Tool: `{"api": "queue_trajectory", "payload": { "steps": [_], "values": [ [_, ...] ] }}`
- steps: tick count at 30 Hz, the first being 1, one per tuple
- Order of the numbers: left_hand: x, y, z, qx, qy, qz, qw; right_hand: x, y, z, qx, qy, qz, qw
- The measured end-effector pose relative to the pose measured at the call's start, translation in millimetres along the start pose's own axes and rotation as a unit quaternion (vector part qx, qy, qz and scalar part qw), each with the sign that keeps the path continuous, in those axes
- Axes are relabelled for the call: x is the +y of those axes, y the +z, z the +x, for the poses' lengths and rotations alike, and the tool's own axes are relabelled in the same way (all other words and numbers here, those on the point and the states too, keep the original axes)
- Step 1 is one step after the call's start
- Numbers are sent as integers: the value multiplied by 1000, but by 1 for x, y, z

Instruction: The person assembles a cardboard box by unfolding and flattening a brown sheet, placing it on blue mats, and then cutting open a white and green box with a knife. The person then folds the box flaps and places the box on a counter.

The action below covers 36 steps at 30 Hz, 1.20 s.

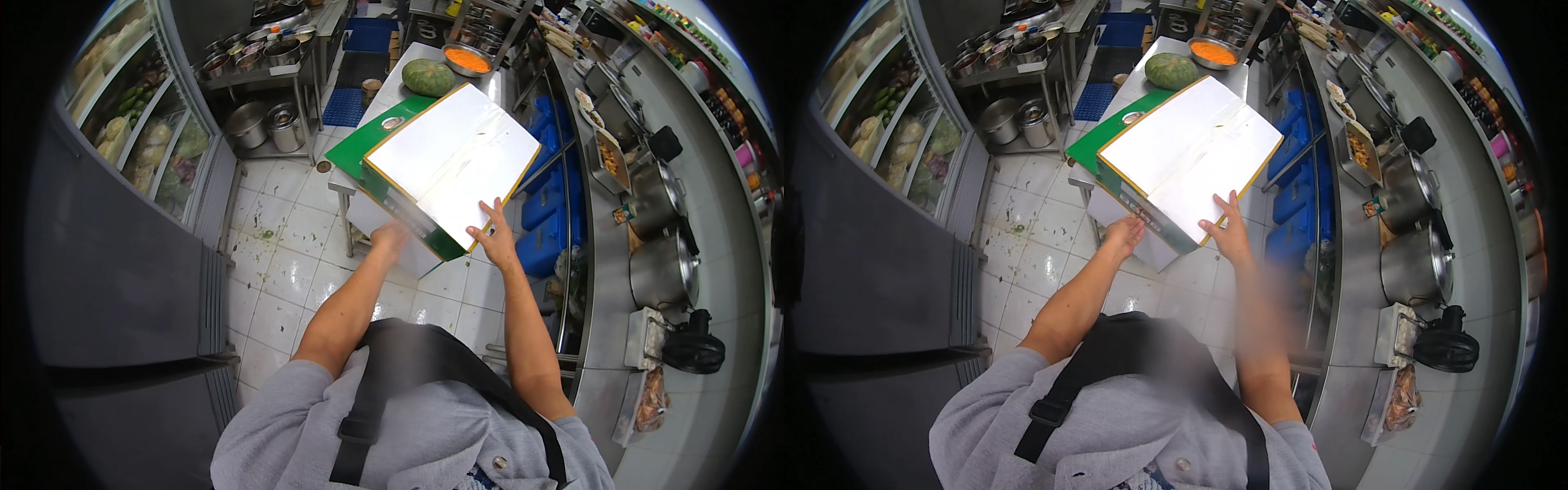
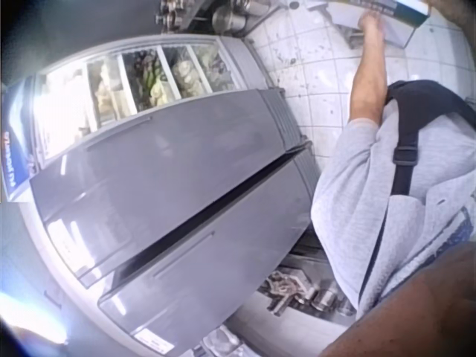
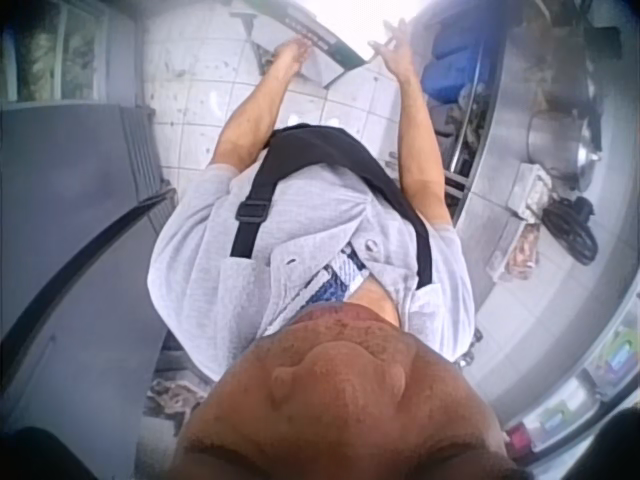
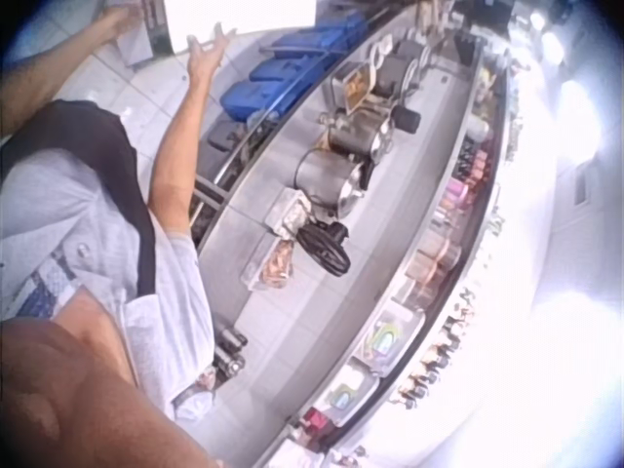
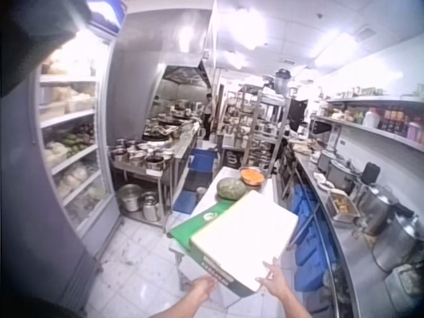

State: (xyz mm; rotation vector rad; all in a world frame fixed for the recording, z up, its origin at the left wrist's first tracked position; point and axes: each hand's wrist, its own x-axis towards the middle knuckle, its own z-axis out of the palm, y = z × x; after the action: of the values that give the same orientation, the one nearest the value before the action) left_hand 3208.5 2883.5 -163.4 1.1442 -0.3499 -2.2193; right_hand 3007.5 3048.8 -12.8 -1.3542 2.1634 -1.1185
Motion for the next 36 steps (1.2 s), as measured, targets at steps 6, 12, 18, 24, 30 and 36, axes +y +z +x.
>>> {"api": "queue_trajectory", "payload": {
  "steps": [6,12,18,24,30,36],
  "values": [
    [4,14,2,41,11,-9,999,9,1,2,12,-18,12,1000],
    [2,14,2,66,39,-1,997,12,3,0,16,-33,32,999],
    [0,14,0,94,73,17,993,6,3,-1,14,-20,21,999],
    [5,7,4,78,34,1,996,0,1,-2,8,-2,18,1000],
    [-3,6,17,94,76,73,990,0,-2,-2,-2,8,-12,1000],
    [-19,7,37,144,201,142,958,-7,-1,-1,-11,0,-33,999]
  ]
}}
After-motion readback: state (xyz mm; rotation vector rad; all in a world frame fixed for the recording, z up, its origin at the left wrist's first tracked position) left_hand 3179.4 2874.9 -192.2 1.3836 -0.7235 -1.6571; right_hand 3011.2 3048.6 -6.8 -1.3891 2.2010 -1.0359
